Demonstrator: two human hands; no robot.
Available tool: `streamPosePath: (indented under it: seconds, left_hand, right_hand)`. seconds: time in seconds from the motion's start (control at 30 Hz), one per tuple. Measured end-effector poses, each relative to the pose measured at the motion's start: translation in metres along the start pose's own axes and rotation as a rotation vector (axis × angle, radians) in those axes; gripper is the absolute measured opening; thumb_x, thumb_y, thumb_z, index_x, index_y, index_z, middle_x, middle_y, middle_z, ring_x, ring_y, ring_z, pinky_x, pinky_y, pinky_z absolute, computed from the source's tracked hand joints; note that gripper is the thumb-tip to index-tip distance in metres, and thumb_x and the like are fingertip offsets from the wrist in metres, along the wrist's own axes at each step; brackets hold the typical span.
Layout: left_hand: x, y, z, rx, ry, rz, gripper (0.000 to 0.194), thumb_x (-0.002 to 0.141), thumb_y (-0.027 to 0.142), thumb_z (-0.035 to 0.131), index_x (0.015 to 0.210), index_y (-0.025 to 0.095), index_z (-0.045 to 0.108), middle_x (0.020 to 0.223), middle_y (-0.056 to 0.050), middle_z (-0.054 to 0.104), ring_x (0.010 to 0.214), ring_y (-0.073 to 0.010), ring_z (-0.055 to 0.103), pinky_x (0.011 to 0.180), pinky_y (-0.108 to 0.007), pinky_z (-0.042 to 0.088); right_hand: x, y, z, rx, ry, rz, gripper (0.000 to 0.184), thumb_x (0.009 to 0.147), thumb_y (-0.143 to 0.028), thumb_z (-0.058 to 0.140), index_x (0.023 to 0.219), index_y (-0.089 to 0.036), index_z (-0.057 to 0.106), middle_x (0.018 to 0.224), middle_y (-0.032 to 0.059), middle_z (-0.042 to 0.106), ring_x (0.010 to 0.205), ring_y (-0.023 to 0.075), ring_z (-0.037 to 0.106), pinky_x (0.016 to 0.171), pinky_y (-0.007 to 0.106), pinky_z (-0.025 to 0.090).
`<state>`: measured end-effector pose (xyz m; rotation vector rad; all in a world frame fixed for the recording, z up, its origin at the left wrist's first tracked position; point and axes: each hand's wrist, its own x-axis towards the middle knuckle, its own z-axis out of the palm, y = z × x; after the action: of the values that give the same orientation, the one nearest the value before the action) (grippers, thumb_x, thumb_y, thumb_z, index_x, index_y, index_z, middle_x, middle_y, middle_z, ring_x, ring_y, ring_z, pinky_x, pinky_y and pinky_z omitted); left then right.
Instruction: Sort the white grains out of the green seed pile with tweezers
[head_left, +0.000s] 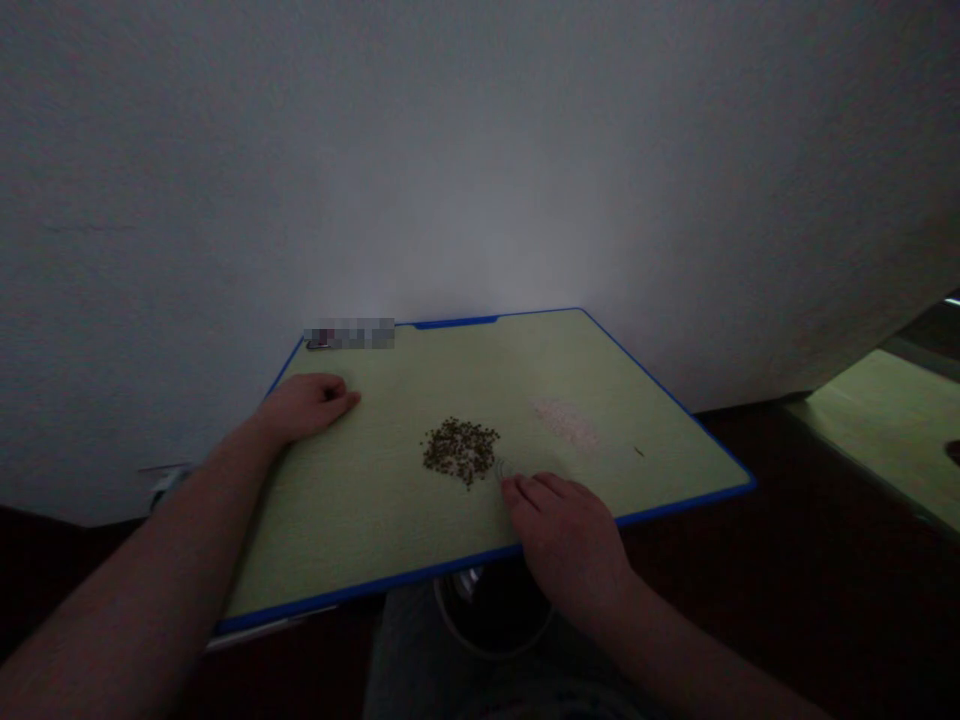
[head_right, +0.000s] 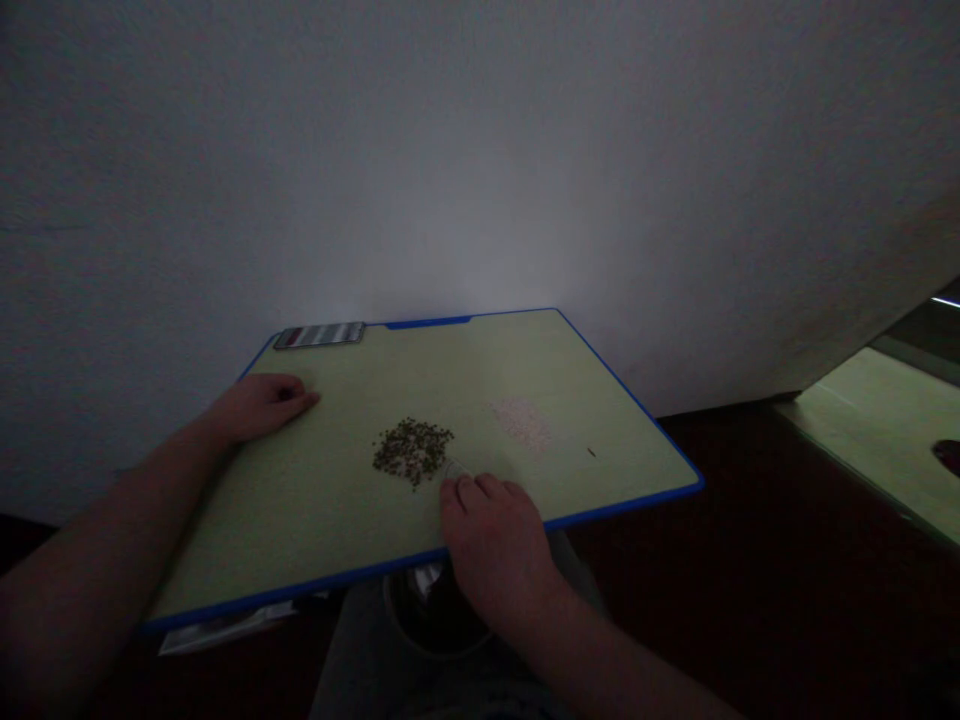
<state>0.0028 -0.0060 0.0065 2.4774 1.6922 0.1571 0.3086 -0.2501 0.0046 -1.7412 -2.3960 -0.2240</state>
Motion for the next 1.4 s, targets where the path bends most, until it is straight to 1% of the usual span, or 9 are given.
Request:
streamPosePath:
  seconds: [0.3, 0.4, 0.57, 0.67, 0.83, 1.03, 1.23, 1.33, 1.4]
  left_hand:
    - [-0.002, -0.001, 0.003, -0.008, 0.006, -0.013, 0.044, 0.077, 0.061, 0.042, 0.063, 0.021, 0.054, 0.058, -0.002, 0.055, 0.06, -0.0178, 0.052, 0.058, -0.03, 0.034]
    - [-0.002, -0.001, 0.002, -0.014, 0.008, -0.011, 0.043, 0.077, 0.06, 0.043, 0.062, 0.021, 0.054, 0.059, -0.003, 0.056, 0.06, -0.0182, 0.052, 0.058, -0.03, 0.034]
    - [-0.001, 0.0, 0.001, -0.008, -0.009, -0.023, 0.044, 0.077, 0.061, 0.042, 0.062, 0.021, 0.054, 0.06, -0.003, 0.057, 0.061, -0.0181, 0.052, 0.058, -0.03, 0.034]
    - [-0.001, 0.0, 0.001, -0.001, -0.007, -0.018, 0.045, 0.078, 0.062, 0.041, 0.063, 0.022, 0.054, 0.059, -0.003, 0.056, 0.061, -0.0183, 0.053, 0.059, -0.03, 0.034]
    - [-0.001, -0.004, 0.004, -0.016, -0.001, 0.005, 0.045, 0.079, 0.062, 0.041, 0.065, 0.022, 0.055, 0.061, -0.003, 0.057, 0.062, -0.0185, 0.054, 0.059, -0.03, 0.034]
    - [-0.003, 0.0, 0.002, -0.021, 0.0, -0.022, 0.043, 0.077, 0.061, 0.042, 0.063, 0.022, 0.054, 0.06, -0.003, 0.057, 0.061, -0.0184, 0.053, 0.058, -0.03, 0.033]
    - [-0.004, -0.001, 0.002, 0.0, 0.004, -0.021, 0.045, 0.078, 0.062, 0.041, 0.062, 0.022, 0.052, 0.059, -0.003, 0.056, 0.062, -0.0186, 0.053, 0.06, -0.03, 0.034]
    - [-0.003, -0.003, 0.003, -0.007, 0.003, -0.018, 0.044, 0.077, 0.061, 0.042, 0.062, 0.022, 0.053, 0.058, -0.003, 0.055, 0.06, -0.0184, 0.052, 0.058, -0.03, 0.033]
    - [-0.003, -0.004, 0.004, -0.017, 0.001, -0.015, 0.043, 0.077, 0.061, 0.042, 0.062, 0.022, 0.054, 0.057, -0.003, 0.055, 0.059, -0.0184, 0.051, 0.057, -0.031, 0.032]
  right_hand:
    - [-0.003, 0.031, -0.005, -0.074, -0.081, 0.158, 0.04, 0.088, -0.004, 0.047, 0.123, -0.014, 0.064, 0.112, 0.012, 0.071, 0.096, 0.0237, 0.066, 0.081, 0.035, 0.051]
    - [-0.005, 0.03, -0.006, -0.084, -0.095, 0.158, 0.042, 0.087, -0.003, 0.045, 0.123, -0.015, 0.064, 0.112, 0.0107, 0.072, 0.097, 0.0226, 0.066, 0.081, 0.034, 0.052]
    - [-0.001, 0.011, -0.001, -0.016, -0.042, 0.005, 0.039, 0.084, -0.002, 0.051, 0.119, -0.011, 0.065, 0.107, 0.0128, 0.073, 0.093, 0.0235, 0.066, 0.077, 0.034, 0.052]
    - [0.008, 0.002, 0.001, -0.002, -0.019, -0.029, 0.035, 0.085, -0.004, 0.053, 0.118, -0.01, 0.064, 0.105, 0.0141, 0.072, 0.091, 0.0243, 0.065, 0.074, 0.036, 0.052]
    - [0.021, 0.002, -0.001, -0.012, -0.064, 0.017, 0.03, 0.09, -0.008, 0.051, 0.116, -0.011, 0.064, 0.107, 0.0139, 0.072, 0.092, 0.0244, 0.064, 0.077, 0.036, 0.051]
    - [0.02, 0.019, -0.002, -0.082, -0.09, 0.119, 0.033, 0.09, -0.008, 0.049, 0.118, -0.013, 0.064, 0.111, 0.0138, 0.071, 0.094, 0.0243, 0.066, 0.077, 0.035, 0.052]
    - [0.013, 0.041, 0.001, -0.147, 0.003, 0.205, 0.036, 0.089, -0.01, 0.048, 0.121, -0.016, 0.065, 0.108, 0.011, 0.074, 0.091, 0.0222, 0.068, 0.076, 0.031, 0.053]
    - [0.014, 0.042, 0.003, -0.139, 0.056, 0.217, 0.037, 0.091, -0.013, 0.047, 0.122, -0.018, 0.065, 0.105, 0.0102, 0.075, 0.089, 0.0211, 0.07, 0.076, 0.031, 0.053]
    - [0.017, 0.037, 0.004, -0.103, 0.037, 0.18, 0.037, 0.091, -0.012, 0.047, 0.124, -0.016, 0.064, 0.103, 0.0106, 0.075, 0.088, 0.0216, 0.07, 0.075, 0.031, 0.054]
